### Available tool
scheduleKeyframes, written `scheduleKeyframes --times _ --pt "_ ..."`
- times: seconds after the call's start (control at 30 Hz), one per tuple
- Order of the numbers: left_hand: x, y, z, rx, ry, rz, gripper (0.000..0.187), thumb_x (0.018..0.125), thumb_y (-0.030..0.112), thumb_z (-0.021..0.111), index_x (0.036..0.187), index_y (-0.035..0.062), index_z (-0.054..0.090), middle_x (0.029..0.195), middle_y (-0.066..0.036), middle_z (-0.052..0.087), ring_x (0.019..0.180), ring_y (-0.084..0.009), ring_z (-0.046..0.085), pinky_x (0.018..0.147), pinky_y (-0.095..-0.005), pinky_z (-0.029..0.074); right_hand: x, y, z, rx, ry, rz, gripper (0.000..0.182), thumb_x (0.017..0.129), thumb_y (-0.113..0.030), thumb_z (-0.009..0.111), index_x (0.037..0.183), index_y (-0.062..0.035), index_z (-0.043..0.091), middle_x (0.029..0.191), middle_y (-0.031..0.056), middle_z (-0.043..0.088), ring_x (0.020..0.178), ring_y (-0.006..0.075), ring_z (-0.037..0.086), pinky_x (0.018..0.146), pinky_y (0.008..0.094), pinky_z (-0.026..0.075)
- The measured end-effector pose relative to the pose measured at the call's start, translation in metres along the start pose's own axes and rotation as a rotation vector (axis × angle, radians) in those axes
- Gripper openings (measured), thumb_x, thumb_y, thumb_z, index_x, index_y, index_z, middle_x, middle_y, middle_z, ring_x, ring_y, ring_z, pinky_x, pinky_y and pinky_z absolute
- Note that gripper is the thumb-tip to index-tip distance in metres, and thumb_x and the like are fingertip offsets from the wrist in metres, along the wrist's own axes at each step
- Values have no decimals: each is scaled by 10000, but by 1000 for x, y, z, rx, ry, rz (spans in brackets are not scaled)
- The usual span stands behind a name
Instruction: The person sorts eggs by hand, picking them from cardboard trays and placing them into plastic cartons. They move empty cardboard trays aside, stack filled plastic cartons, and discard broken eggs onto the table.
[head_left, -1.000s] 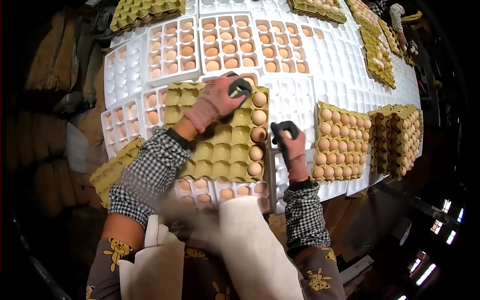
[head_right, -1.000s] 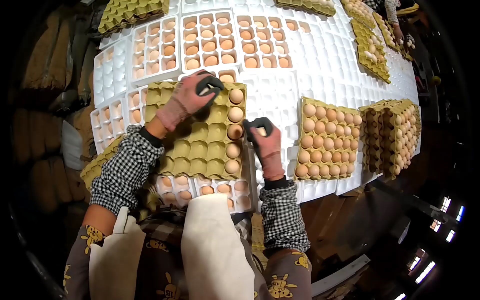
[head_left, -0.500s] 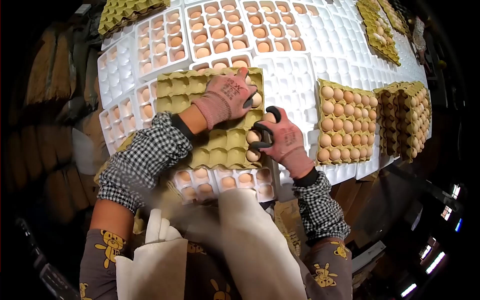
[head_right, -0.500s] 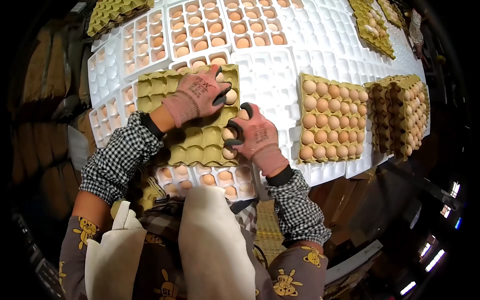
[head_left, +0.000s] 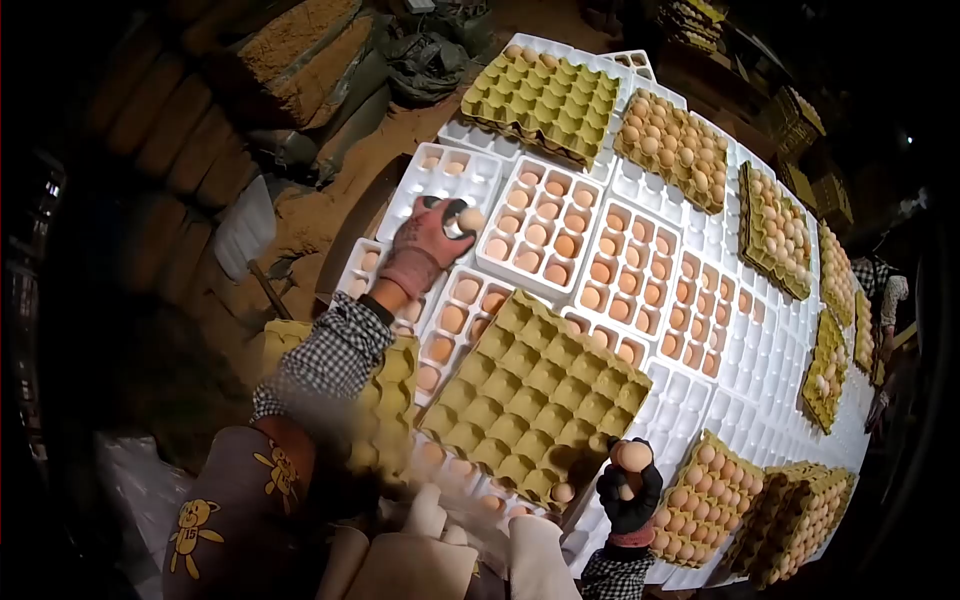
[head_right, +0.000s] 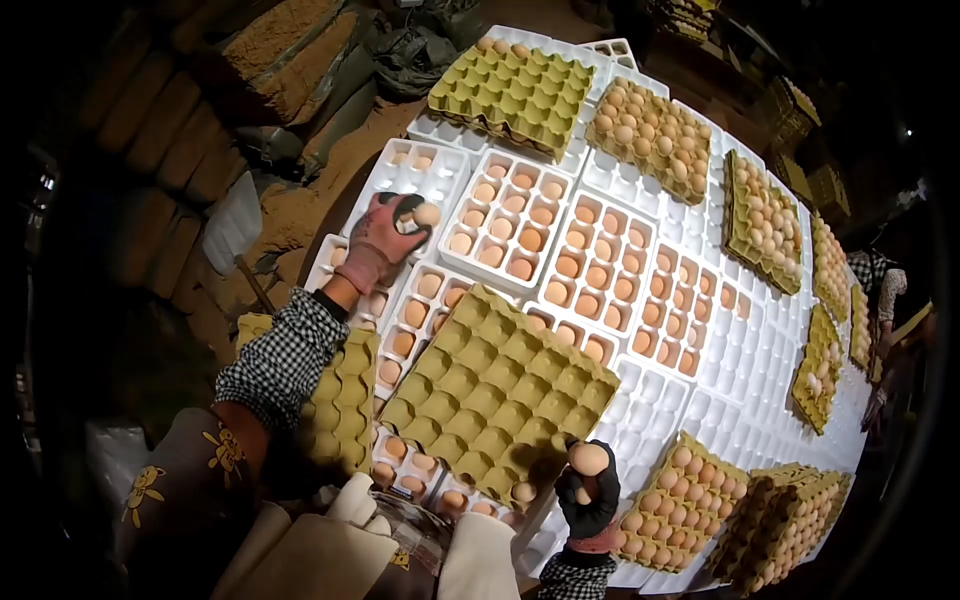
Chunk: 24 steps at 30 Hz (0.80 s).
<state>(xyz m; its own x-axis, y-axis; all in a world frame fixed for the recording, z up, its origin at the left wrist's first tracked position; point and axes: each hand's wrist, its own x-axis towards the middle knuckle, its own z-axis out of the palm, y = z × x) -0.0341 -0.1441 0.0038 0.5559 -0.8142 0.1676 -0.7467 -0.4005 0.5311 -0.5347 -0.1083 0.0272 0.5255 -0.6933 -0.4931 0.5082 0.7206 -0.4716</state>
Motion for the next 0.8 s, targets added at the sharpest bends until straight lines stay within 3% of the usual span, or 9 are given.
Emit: scheduleKeyframes --times 0.1,0.23,0.37,0.43,0.5,0.57,0.63,0.67,0.8 --pt "53 -39 -17 210 95 -107 593 702 384 799 1236 200 619 1298 -203 496 1075 -356 607 896 -443 527 63 7 65 -402 -3 -99 454 928 -324 575 1312 -88 523 1164 103 643 658 115 546 601 238 451" --pt "101 -78 -1 309 -125 -175 511 762 342 743 1246 234 620 1315 -177 494 1089 -356 607 893 -440 524 167 22 200 -1048 -68 -213 333 865 -196 695 1147 -26 654 956 31 676 828 129 612 716 254 500" --pt "96 -107 3 113 -100 -43 422 817 298 671 1229 219 631 1284 -164 519 1096 -339 604 885 -473 510 315 82 242 -1374 -300 -901 370 738 -161 799 1070 -52 680 1016 101 675 929 273 624 841 383 513" --pt "85 -123 15 -146 10 40 449 831 269 656 1268 186 596 1320 -135 522 1189 -339 546 956 -489 469 363 98 272 -1476 -199 -854 419 696 -238 824 1070 -106 689 1113 142 620 1006 336 614 868 438 514" --pt "59 -116 1 347 -9 107 527 830 256 667 1330 152 535 1396 -99 494 1296 -341 448 1060 -481 389 400 109 294 -1720 79 -853 448 681 -320 831 1073 -152 694 1215 166 542 1033 349 618 864 432 526" --pt "42 -135 6 398 -111 52 568 840 260 658 1373 156 489 1454 -85 457 1357 -344 377 1129 -478 298 433 114 301 -1853 194 -639 409 709 -307 813 1081 -183 697 1275 170 488 993 355 639 841 426 541" --pt "26 -163 27 -39 -93 89 626 834 214 664 1418 139 452 1470 -144 438 1357 -379 381 1146 -474 271 432 130 283 -1700 45 -974 374 734 -275 795 1086 -194 696 1280 158 490 991 352 644 823 428 547" --pt "22 -159 22 76 -115 102 637 852 226 641 1439 122 417 1490 -162 406 1366 -396 364 1144 -471 279 417 138 284 -1598 -22 -906 327 752 -247 777 1067 -197 705 1293 145 488 1062 341 622 838 427 541" --pt "21 -137 12 271 -119 81 604 881 212 604 1441 110 403 1512 -151 377 1373 -394 353 1137 -499 282 380 167 274 -2138 -42 -635 860 697 -413 832 1443 -266 431 1478 219 325 1299 385 442 1033 486 406"
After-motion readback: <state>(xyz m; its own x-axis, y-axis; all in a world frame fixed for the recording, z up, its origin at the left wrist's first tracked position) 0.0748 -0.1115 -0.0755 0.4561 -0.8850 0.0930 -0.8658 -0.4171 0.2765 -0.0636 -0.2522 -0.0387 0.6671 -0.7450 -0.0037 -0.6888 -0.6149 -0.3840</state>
